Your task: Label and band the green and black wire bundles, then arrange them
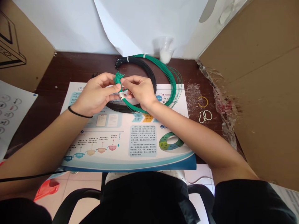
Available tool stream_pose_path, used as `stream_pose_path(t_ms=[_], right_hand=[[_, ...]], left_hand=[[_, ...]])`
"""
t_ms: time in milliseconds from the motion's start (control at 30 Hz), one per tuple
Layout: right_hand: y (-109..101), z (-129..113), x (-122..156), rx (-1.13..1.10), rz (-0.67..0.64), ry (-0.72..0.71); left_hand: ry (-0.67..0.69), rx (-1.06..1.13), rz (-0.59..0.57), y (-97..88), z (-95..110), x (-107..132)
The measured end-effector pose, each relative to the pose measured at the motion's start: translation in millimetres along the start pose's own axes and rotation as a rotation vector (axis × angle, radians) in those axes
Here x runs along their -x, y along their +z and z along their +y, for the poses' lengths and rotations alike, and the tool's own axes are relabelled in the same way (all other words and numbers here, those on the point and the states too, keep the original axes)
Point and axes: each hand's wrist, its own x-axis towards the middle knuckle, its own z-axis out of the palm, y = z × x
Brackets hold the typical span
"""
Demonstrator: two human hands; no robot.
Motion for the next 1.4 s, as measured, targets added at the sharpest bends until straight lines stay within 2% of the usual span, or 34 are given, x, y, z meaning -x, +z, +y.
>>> stream_pose_path(t_ms=[133, 300, 433, 567, 767, 967, 1167, 1400], right_hand=[[2.5, -5.0, 1.9, -0.041, -0.004, 0.057], [0.7, -9.4, -0.5, -0.105, -0.073, 0.157], [-2.2, -6.3, 0.8, -0.041, -0.138, 0.047], [-2.0, -4.8, 4.8, 0.010, -0.108, -0.074], [1.3, -6.9, 5.8, 0.053, -0.081, -0.024], [0.4, -0.8, -0.5, 0.046, 0.000, 0.011], [-0.6, -0.3, -1.0, -0.006, -0.081, -0.035], [1.5, -2.2, 2.7, -0.006, -0.052, -0.015]], left_hand=[[-0.006, 0.035, 0.039, 3.5, -1.4, -0.2], [0.023, 0.100, 0.093, 4.4, -1.8, 0.3], [-0.005, 0.104, 0.092, 3.3, -0.1, -0.3], [-0.005, 0.116, 0.095, 3.9, -0.2, -0.7], [0.010, 0.104, 0.095, 4.4, -2.8, -0.8], [0.033, 0.087, 0.078, 4.8, -3.3, -1.5], [0.019, 0.023, 0.052, 3.4, -3.9, -1.8], [0.030, 0.059, 0.033, 3.1, -3.6, -1.0]])
